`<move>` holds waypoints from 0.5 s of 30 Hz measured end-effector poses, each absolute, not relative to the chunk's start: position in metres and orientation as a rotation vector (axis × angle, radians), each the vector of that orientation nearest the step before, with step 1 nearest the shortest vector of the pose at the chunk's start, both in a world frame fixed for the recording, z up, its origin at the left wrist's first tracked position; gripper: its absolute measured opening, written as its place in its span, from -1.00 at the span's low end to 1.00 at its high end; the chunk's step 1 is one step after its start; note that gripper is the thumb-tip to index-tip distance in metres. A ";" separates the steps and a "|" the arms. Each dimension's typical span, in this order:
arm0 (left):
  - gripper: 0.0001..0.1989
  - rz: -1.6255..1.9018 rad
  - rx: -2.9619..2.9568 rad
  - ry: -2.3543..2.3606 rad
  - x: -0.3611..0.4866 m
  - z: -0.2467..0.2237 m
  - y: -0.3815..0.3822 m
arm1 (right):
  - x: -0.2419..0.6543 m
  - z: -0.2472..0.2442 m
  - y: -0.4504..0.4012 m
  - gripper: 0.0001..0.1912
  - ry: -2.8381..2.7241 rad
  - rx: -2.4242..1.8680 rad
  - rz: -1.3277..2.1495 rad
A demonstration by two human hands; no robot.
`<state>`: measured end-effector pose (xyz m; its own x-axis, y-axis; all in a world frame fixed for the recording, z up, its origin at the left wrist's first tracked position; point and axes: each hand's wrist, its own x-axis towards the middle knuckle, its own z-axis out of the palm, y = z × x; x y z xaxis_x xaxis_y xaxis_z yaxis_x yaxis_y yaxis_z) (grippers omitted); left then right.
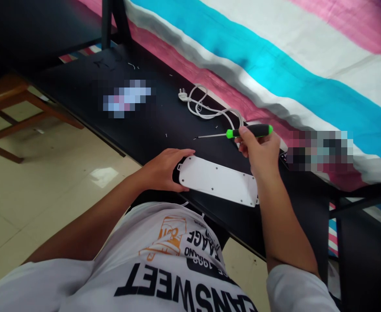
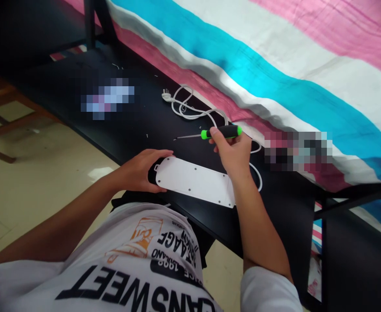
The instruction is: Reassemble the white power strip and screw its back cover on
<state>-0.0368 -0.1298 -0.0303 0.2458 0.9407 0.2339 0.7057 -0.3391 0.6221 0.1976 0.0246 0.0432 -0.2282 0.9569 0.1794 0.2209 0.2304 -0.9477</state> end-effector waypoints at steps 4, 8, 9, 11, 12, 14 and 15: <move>0.02 0.807 2.140 1.519 -0.036 -0.030 -0.130 | 0.209 0.065 0.024 -0.67 -1.549 -1.124 0.988; 0.01 0.801 2.164 1.519 -0.036 -0.030 -0.130 | 0.226 0.086 0.026 -0.74 -1.527 -1.099 0.902; 0.01 0.801 2.166 1.517 -0.036 -0.030 -0.130 | 0.230 0.090 0.026 -0.77 -1.529 -1.088 0.892; -0.01 0.792 2.152 1.525 -0.036 -0.029 -0.130 | 0.240 0.096 0.027 -0.87 -1.538 -1.048 0.898; -0.02 0.784 2.139 1.532 -0.036 -0.028 -0.129 | 0.244 0.099 0.028 -0.92 -1.551 -1.024 0.907; -0.02 0.763 2.113 1.548 -0.037 -0.026 -0.129 | 0.253 0.103 0.028 -0.94 -1.607 -1.004 0.909; -0.02 0.752 2.106 1.551 -0.037 -0.025 -0.129 | 0.256 0.105 0.028 -0.94 -1.637 -1.005 0.906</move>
<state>-0.0369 -0.1288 -0.0250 0.2329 0.9563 0.1766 0.7311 -0.2919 0.6167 0.2564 0.0281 0.1052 -0.1834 0.9192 0.3484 0.1932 0.3812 -0.9041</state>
